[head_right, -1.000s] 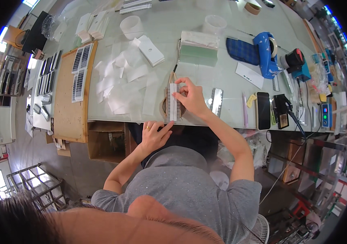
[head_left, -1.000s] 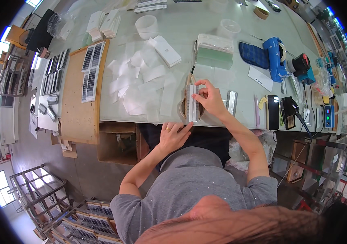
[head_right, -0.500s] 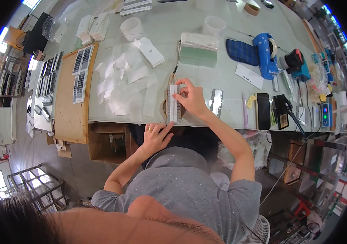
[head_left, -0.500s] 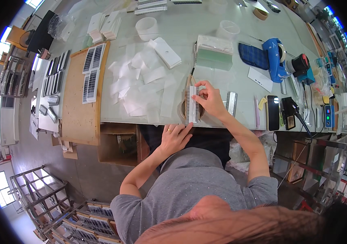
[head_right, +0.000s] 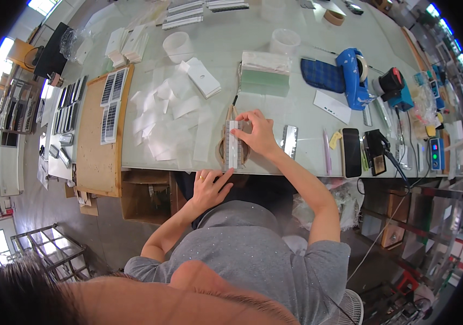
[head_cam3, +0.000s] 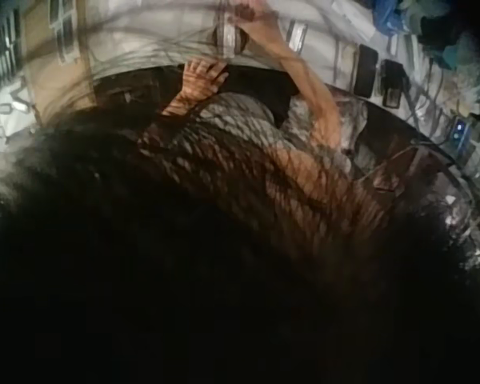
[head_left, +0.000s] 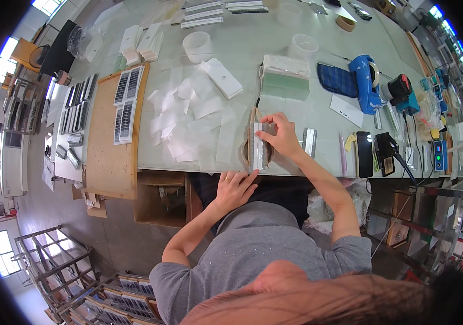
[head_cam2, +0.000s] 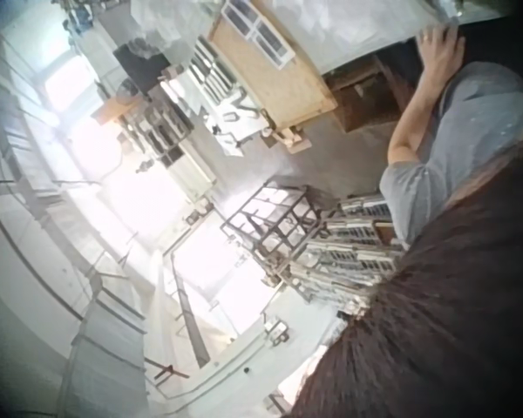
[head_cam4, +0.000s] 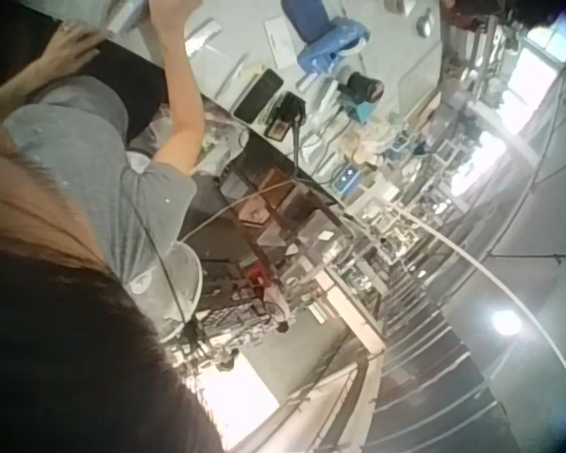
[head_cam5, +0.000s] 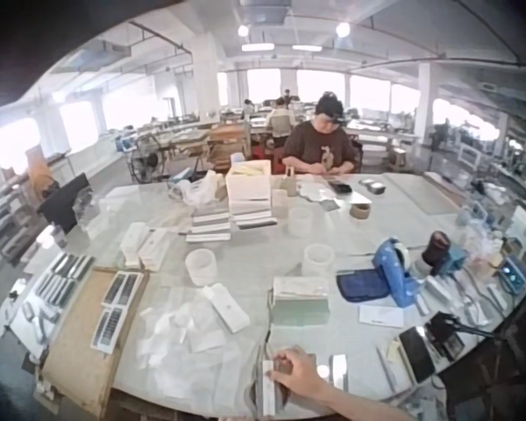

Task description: The person repeatedly assembles small solar panels by placing protective films, solar cell strips, and backing sheets onto a fixture by hand, pressing the layers together, and placing the assembled panels onto a board.

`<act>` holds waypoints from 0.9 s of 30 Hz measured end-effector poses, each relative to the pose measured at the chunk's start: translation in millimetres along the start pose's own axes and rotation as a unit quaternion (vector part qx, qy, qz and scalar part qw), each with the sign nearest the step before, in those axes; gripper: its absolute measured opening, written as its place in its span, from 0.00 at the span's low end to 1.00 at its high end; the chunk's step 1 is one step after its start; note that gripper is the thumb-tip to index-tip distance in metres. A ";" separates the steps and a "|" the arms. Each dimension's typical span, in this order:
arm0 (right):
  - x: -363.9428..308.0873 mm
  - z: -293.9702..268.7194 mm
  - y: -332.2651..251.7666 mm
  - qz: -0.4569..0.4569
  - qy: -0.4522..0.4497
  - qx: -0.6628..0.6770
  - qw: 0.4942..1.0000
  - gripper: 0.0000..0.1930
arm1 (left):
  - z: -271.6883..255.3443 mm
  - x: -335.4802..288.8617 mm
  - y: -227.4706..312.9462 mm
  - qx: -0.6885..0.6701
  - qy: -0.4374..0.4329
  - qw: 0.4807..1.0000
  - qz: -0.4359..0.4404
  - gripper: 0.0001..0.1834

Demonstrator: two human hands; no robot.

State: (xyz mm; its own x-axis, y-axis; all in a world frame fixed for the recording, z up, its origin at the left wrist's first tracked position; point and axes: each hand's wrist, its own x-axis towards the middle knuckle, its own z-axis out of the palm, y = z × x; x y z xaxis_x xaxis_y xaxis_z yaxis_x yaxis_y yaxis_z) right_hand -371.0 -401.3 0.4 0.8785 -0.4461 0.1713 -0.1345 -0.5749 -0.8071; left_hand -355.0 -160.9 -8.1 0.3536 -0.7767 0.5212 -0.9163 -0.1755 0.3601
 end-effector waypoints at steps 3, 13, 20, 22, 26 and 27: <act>0.3 -1.5 -0.5 0.009 -0.008 0.003 1.000 0.18 | 1.0 -1.5 -1.2 0.004 -0.002 1.000 0.001 0.26; 0.3 -5.2 -7.7 -0.008 -0.003 -0.053 0.999 0.16 | 1.4 -3.7 -3.7 0.022 -0.011 1.000 0.009 0.26; 2.0 -4.7 -10.8 -0.019 0.002 -0.068 0.998 0.17 | -5.4 10.3 -28.4 0.020 0.055 0.992 0.114 0.22; 3.7 -5.3 -11.5 -0.029 0.008 -0.062 0.998 0.15 | -3.0 44.2 -58.4 0.060 0.063 0.994 0.065 0.18; 4.7 -6.7 -10.2 -0.039 -0.005 -0.075 0.996 0.15 | 9.2 137.8 -129.9 -0.032 0.051 0.991 -0.120 0.18; 5.5 -5.9 -11.7 -0.031 -0.023 -0.081 0.996 0.14 | 15.2 149.2 -150.9 -0.044 0.038 0.989 -0.137 0.21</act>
State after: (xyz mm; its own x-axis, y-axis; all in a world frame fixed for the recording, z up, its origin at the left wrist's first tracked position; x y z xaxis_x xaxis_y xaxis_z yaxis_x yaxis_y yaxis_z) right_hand -367.3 -401.1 14.2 0.9069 -0.3767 0.1889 -0.1486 -0.7052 -0.6932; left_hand -166.8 -259.5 3.6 0.6026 -0.6589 0.4502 -0.7652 -0.3168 0.5605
